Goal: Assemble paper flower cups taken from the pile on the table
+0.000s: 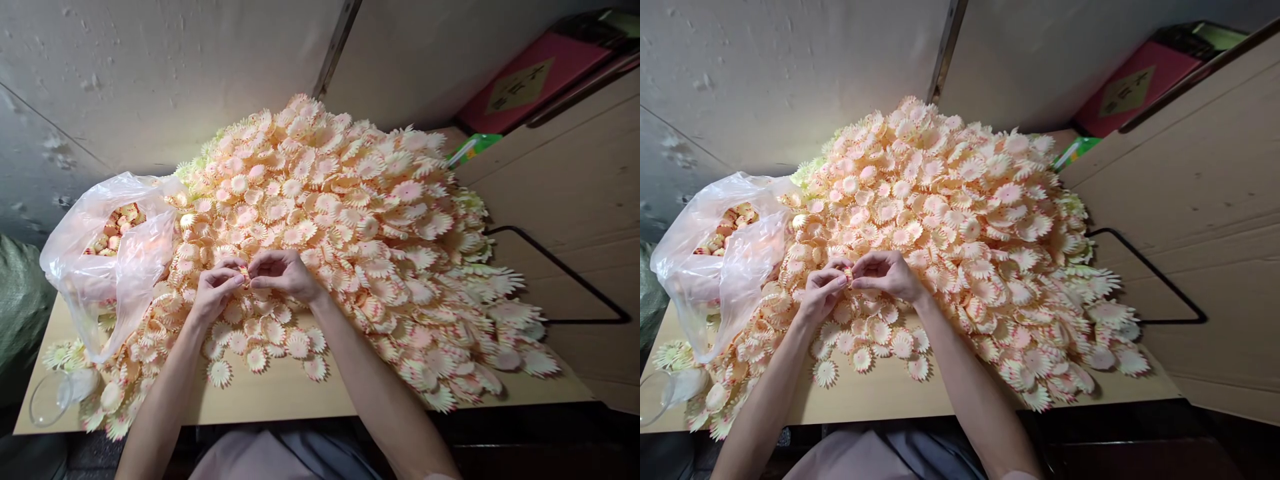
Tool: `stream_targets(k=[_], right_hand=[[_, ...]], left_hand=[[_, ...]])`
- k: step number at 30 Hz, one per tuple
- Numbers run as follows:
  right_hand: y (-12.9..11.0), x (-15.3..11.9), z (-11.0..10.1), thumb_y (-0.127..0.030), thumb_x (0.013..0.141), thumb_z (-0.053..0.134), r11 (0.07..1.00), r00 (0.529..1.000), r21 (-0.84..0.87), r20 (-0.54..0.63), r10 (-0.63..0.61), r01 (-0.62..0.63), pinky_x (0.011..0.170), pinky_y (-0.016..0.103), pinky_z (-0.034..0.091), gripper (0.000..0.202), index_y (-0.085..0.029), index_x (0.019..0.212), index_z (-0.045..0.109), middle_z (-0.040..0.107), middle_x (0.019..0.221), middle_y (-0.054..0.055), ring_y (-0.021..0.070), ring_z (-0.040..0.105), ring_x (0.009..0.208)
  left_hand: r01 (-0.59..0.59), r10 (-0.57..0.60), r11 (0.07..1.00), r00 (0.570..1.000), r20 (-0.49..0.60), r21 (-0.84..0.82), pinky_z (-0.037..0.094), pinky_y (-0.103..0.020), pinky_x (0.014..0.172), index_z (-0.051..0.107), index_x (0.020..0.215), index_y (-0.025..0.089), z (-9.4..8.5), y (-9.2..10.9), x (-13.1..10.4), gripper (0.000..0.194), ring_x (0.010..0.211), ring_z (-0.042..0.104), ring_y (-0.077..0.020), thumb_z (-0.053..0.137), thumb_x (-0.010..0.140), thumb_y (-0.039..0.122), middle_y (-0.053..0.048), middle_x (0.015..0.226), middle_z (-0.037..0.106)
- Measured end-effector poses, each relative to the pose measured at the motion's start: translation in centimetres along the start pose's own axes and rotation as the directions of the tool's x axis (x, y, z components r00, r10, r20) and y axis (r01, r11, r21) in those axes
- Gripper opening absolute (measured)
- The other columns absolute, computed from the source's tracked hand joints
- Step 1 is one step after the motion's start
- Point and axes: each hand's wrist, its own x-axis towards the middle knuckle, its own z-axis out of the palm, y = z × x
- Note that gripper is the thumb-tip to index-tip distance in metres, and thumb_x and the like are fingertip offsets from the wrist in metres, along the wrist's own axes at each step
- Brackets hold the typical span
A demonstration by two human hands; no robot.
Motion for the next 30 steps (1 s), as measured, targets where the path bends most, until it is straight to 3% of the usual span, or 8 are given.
stream_targets(k=[8, 18, 24, 30], right_hand=[[0.04, 0.07, -0.07, -0.020, 0.052, 0.094, 0.999, 0.998, -0.020, 0.052, -0.032, 0.033, 0.067, 0.024, 0.058, 0.040, -0.015, 0.084, 0.070, 0.068, 0.077, 0.001, 0.0111, 0.063, 0.069], [0.09, 0.01, -0.20, -0.018, 0.057, 0.092, 1.000, 0.999, -0.002, 0.052, -0.005, 0.005, 0.070, 0.023, 0.058, 0.035, -0.015, 0.085, 0.071, 0.069, 0.081, 0.001, 0.0101, 0.064, 0.072], [0.24, -0.02, -0.60, -0.018, 0.059, 0.091, 1.000, 0.996, 0.005, 0.082, 0.020, -0.021, 0.074, 0.025, 0.059, 0.033, -0.016, 0.087, 0.073, 0.071, 0.082, 0.001, 0.0108, 0.066, 0.074], [0.01, -0.14, -0.30, -0.022, 0.063, 0.089, 0.999, 0.999, 0.009, 0.014, 0.047, -0.047, 0.074, 0.024, 0.059, 0.027, -0.016, 0.083, 0.073, 0.073, 0.081, 0.001, 0.0109, 0.069, 0.073]], left_hand=[[-0.061, 0.062, 0.997, 0.998, -0.024, 0.038, 0.047, -0.028, 0.078, 0.079, 0.069, 0.021, 0.01, -0.23, 0.08, 0.012, 0.088, 0.056, -0.0152, 0.085, 0.067, 0.031, -0.006, 0.093, 0.060], [-0.136, 0.138, 0.986, 0.990, -0.016, 0.097, 0.046, -0.030, 0.082, 0.079, 0.072, 0.022, -0.09, -0.31, 0.07, 0.008, 0.090, 0.055, -0.0162, 0.082, 0.071, 0.029, -0.006, 0.091, 0.060], [-0.102, 0.105, 0.992, 0.993, -0.044, 0.077, 0.047, -0.029, 0.080, 0.078, 0.069, 0.021, -0.07, -0.02, 0.05, 0.012, 0.091, 0.055, -0.0164, 0.084, 0.068, 0.031, -0.006, 0.093, 0.059], [-0.068, 0.068, 0.998, 0.996, -0.051, -0.003, 0.047, -0.022, 0.071, 0.075, 0.066, 0.018, 0.02, 0.28, 0.05, 0.014, 0.084, 0.055, -0.0122, 0.084, 0.067, 0.029, -0.005, 0.094, 0.058]])
